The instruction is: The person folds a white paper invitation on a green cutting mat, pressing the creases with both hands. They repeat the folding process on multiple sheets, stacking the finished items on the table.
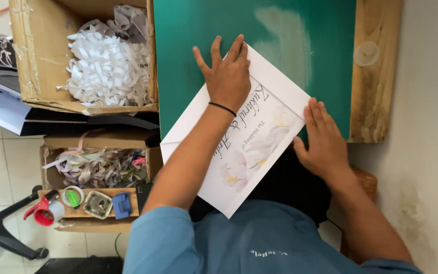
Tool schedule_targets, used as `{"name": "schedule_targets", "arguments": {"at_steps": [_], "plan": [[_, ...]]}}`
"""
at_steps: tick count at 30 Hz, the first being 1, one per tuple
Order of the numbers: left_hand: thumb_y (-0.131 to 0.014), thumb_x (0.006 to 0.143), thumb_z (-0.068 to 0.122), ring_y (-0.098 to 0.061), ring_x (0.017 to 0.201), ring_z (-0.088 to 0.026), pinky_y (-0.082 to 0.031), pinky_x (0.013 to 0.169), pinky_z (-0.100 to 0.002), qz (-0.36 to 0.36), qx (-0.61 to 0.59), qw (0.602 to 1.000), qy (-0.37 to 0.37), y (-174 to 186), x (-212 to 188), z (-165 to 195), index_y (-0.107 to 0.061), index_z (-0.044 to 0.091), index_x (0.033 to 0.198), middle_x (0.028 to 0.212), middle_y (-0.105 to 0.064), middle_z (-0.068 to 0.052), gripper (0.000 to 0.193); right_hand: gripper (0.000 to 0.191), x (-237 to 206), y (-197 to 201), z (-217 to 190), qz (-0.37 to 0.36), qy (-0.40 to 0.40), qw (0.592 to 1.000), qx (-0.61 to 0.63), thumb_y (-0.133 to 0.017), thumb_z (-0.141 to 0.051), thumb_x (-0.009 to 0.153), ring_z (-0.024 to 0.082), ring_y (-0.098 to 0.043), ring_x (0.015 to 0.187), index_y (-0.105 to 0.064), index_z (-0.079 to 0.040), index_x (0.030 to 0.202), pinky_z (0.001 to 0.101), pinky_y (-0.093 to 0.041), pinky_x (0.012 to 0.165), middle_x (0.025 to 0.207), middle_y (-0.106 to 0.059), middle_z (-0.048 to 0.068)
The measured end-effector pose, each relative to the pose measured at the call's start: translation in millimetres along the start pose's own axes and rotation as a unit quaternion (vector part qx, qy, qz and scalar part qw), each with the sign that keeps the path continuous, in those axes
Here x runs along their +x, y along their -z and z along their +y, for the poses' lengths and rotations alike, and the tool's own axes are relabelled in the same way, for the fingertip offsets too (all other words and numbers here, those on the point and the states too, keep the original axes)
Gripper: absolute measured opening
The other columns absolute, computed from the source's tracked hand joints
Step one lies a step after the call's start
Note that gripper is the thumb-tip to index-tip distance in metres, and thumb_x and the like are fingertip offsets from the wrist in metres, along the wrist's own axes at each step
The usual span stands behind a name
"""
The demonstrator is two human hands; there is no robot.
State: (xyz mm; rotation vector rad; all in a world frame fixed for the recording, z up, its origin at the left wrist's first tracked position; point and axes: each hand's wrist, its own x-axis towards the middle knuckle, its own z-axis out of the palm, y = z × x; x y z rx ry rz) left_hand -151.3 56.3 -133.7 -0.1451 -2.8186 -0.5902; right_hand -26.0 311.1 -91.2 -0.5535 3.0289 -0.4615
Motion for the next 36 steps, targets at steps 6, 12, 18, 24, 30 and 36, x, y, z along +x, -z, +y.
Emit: {"name": "schedule_targets", "arguments": {"at_steps": [6,12,18,24,30,36], "plan": [[-0.066,0.1,0.019,-0.028,0.154,-0.034,-0.005,0.121,-0.072,0.011,-0.015,0.994,-0.105,-6,9,-17,-0.069,0.011,0.133,0.152,-0.056,0.005,0.034,0.052,64,11,84,0.141,-0.033,0.988,-0.057,-0.058,0.0,0.096,0.049,-0.05,0.14,-0.057,0.011,0.146,0.0496,-0.043,0.117,0.152,-0.053,0.031],[-0.073,0.093,0.03,-0.028,0.15,-0.031,0.004,0.115,-0.076,-0.051,-0.09,0.991,-0.088,11,23,-31,-0.06,0.025,0.142,0.141,-0.064,0.007,0.05,0.026,65,25,121,0.134,0.018,0.983,-0.125,-0.06,0.001,0.099,0.044,-0.058,0.126,-0.07,0.003,0.122,0.0482,-0.049,0.111,0.148,-0.062,0.023],[-0.075,0.091,0.031,-0.027,0.153,-0.03,0.003,0.118,-0.075,-0.06,-0.116,0.99,-0.052,10,23,-26,-0.041,0.025,0.153,0.139,-0.067,0.009,0.071,0.011,56,27,26,0.063,0.174,0.982,-0.028,-0.067,-0.007,0.098,0.037,-0.063,0.125,-0.075,-0.007,0.106,0.0516,-0.05,0.108,0.129,-0.064,0.017],[-0.075,0.094,0.029,-0.027,0.152,-0.029,-0.004,0.12,-0.071,-0.07,-0.099,0.991,-0.057,10,22,-26,-0.042,0.021,0.155,0.159,-0.047,0.0,0.07,0.017,184,-42,-6,0.125,0.18,0.975,0.04,-0.078,-0.025,0.1,0.041,-0.05,0.139,-0.08,-0.021,0.116,0.0668,-0.031,0.115,0.134,-0.065,0.01],[-0.067,0.096,0.023,-0.027,0.151,-0.03,-0.003,0.119,-0.071,-0.063,-0.075,0.992,-0.079,8,16,-22,-0.051,0.018,0.15,0.159,-0.045,-0.001,0.056,0.022,92,-40,11,0.139,0.138,0.979,0.049,-0.072,-0.019,0.102,0.039,-0.048,0.143,-0.078,-0.016,0.124,0.0653,-0.032,0.121,0.143,-0.062,0.01],[-0.055,0.098,0.004,-0.037,0.154,-0.027,-0.012,0.129,-0.057,-0.048,-0.012,0.972,-0.229,-11,10,-27,-0.067,0.012,0.138,0.156,-0.051,-0.008,0.042,0.031,-13,-8,-2,0.091,0.032,0.995,-0.007,-0.072,-0.01,0.091,0.038,-0.05,0.142,-0.078,-0.017,0.121,0.0649,-0.033,0.119,0.14,-0.063,0.011]]}}
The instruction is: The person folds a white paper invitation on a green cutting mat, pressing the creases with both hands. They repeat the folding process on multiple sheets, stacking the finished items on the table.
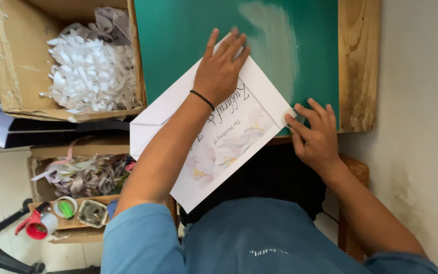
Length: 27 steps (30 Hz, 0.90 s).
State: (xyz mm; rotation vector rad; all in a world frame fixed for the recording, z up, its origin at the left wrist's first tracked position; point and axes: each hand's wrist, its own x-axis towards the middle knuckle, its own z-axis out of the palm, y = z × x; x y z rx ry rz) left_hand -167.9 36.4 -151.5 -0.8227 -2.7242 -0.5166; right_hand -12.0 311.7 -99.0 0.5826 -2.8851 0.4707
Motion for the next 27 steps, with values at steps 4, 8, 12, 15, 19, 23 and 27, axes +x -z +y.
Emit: {"name": "schedule_targets", "arguments": {"at_steps": [4,8,12,15,19,23,27], "plan": [[-0.053,0.097,0.002,-0.045,0.147,-0.019,-0.017,0.128,-0.052,0.013,-0.073,0.997,0.004,-5,6,-8,-0.068,0.009,0.138,0.153,-0.055,-0.003,0.044,0.018,78,-40,-15,0.034,0.068,0.985,0.154,-0.077,-0.013,0.094,0.04,-0.049,0.145,-0.078,-0.016,0.111,0.0585,-0.038,0.118,0.141,-0.063,0.009],[-0.056,0.098,0.002,-0.045,0.147,-0.013,-0.017,0.131,-0.052,-0.013,-0.138,0.989,0.055,3,10,-14,-0.069,0.017,0.136,0.152,-0.058,0.004,0.043,0.015,106,-59,-29,0.045,0.095,0.987,0.121,-0.078,-0.013,0.092,0.042,-0.05,0.139,-0.079,-0.017,0.107,0.0629,-0.033,0.117,0.135,-0.064,0.013],[-0.062,0.085,0.001,-0.042,0.148,-0.026,-0.005,0.12,-0.067,-0.03,-0.09,0.995,0.011,10,4,-5,-0.072,0.021,0.131,0.155,-0.051,-0.009,0.051,0.014,35,-22,-16,0.033,0.092,0.991,0.093,-0.078,-0.017,0.091,0.038,-0.054,0.133,-0.079,-0.018,0.105,0.0632,-0.035,0.118,0.128,-0.064,0.013],[-0.071,0.069,0.017,-0.043,0.14,-0.043,0.002,0.108,-0.077,-0.044,-0.14,0.989,-0.022,15,8,6,-0.075,0.02,0.118,0.142,-0.052,-0.023,0.05,0.016,-6,3,22,0.021,0.076,0.996,0.042,-0.079,-0.015,0.087,0.036,-0.058,0.125,-0.082,-0.021,0.101,0.056,-0.041,0.114,0.125,-0.064,0.012],[-0.072,0.099,0.01,-0.06,0.12,-0.03,-0.025,0.118,-0.061,0.041,0.118,0.986,-0.109,51,32,-11,-0.07,0.01,0.111,0.107,-0.069,-0.01,0.012,0.02,14,7,86,0.073,-0.11,0.99,-0.045,-0.085,-0.029,0.101,0.038,-0.055,0.123,-0.077,-0.011,0.101,0.0498,-0.045,0.106,0.122,-0.06,0.015],[-0.081,0.096,0.027,-0.068,0.089,-0.033,-0.048,0.083,-0.047,0.205,0.0,0.963,0.175,132,1,-57,-0.074,0.006,0.1,0.093,-0.073,-0.015,0.022,0.034,36,5,99,0.165,-0.12,0.979,-0.02,-0.078,-0.031,0.097,0.041,-0.049,0.123,-0.07,-0.001,0.112,0.0513,-0.043,0.106,0.128,-0.054,0.021],[-0.064,0.098,0.028,-0.075,0.077,-0.027,-0.061,0.074,-0.042,-0.258,-0.17,0.891,0.334,155,-72,6,-0.077,0.005,0.1,0.084,-0.075,-0.014,0.027,0.028,57,-6,59,0.169,-0.057,0.984,0.024,-0.069,-0.023,0.104,0.041,-0.048,0.137,-0.07,-0.002,0.123,0.054,-0.038,0.119,0.142,-0.054,0.019]]}}
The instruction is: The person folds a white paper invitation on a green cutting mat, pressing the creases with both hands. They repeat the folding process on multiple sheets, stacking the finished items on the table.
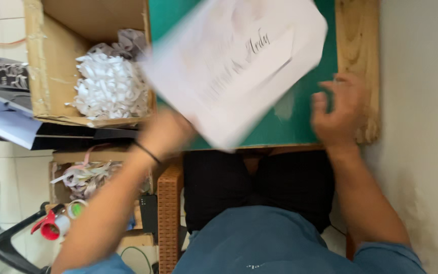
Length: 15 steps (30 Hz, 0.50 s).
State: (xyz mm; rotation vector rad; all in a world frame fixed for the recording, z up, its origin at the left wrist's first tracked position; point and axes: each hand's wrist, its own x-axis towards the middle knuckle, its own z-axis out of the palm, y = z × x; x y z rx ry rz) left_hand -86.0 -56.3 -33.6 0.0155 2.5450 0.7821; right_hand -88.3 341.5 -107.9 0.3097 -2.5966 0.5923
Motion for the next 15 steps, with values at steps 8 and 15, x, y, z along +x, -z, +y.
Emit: {"name": "schedule_targets", "arguments": {"at_steps": [8,15], "plan": [[-0.067,0.097,0.045,-0.064,0.111,-0.035,-0.049,0.093,-0.054,0.103,0.163,0.968,-0.158,-84,49,58,-0.07,0.006,0.112,0.117,-0.069,-0.016,0.041,0.058,29,-70,-63,-0.184,0.121,0.975,-0.018,-0.052,-0.021,0.103,0.043,-0.034,0.153,-0.046,0.012,0.15,0.0538,-0.029,0.124,0.164,-0.036,0.028],[-0.087,0.066,0.05,-0.047,0.131,-0.037,-0.045,0.098,-0.054,0.235,0.17,0.951,-0.107,-74,146,80,-0.041,-0.001,0.147,0.141,-0.053,-0.015,0.106,0.064,30,-56,-47,-0.247,0.137,0.959,-0.013,-0.06,-0.028,0.091,0.038,-0.035,0.152,-0.052,0.006,0.145,0.0529,-0.031,0.12,0.162,-0.04,0.024]]}}
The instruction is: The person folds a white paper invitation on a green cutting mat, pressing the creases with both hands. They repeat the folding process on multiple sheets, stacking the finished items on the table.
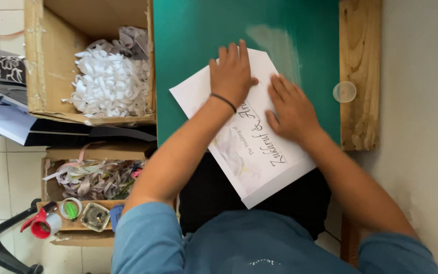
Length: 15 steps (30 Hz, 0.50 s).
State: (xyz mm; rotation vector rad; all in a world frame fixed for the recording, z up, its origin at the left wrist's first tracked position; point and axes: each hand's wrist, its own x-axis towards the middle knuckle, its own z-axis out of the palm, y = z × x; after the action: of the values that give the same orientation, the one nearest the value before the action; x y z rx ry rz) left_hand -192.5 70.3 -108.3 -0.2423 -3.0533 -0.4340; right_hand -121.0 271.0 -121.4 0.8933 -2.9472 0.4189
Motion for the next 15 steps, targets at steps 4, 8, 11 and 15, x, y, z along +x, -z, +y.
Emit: {"name": "schedule_targets", "arguments": {"at_steps": [4,8,11,15], "plan": [[-0.093,0.058,0.043,-0.057,0.122,-0.031,-0.051,0.095,-0.041,-0.103,0.016,0.993,0.051,25,23,-2,-0.036,-0.004,0.151,0.132,-0.059,-0.013,0.119,0.071,49,-1,21,0.041,0.08,0.996,-0.007,-0.071,-0.038,0.089,0.039,-0.033,0.152,-0.054,0.001,0.146,0.0557,-0.031,0.122,0.163,-0.044,0.018],[-0.065,0.099,0.015,-0.071,0.114,-0.03,-0.059,0.091,-0.039,-0.163,0.06,0.984,0.032,30,31,-23,-0.066,0.013,0.123,0.123,-0.072,-0.011,0.024,0.068,69,-4,24,0.07,0.059,0.996,0.02,-0.078,-0.04,0.087,0.038,-0.036,0.151,-0.059,-0.007,0.143,0.0546,-0.034,0.121,0.16,-0.05,0.006],[-0.054,0.101,0.011,-0.059,0.134,-0.036,-0.051,0.109,-0.047,-0.267,0.025,0.962,-0.051,24,19,-34,-0.062,0.004,0.131,0.142,-0.06,-0.019,0.033,0.068,65,-2,19,0.088,0.038,0.995,0.035,-0.083,-0.04,0.083,0.037,-0.039,0.149,-0.059,-0.01,0.139,0.0542,-0.035,0.121,0.156,-0.054,0.005],[-0.063,0.081,0.019,-0.019,0.151,-0.041,-0.016,0.116,-0.063,-0.159,-0.038,0.951,-0.264,24,-12,-39,-0.032,-0.01,0.15,0.16,-0.026,-0.028,0.081,0.085,59,1,15,0.111,0.015,0.99,0.091,-0.087,-0.039,0.078,0.037,-0.041,0.147,-0.051,-0.006,0.148,0.0548,-0.035,0.121,0.149,-0.054,0.013]]}}
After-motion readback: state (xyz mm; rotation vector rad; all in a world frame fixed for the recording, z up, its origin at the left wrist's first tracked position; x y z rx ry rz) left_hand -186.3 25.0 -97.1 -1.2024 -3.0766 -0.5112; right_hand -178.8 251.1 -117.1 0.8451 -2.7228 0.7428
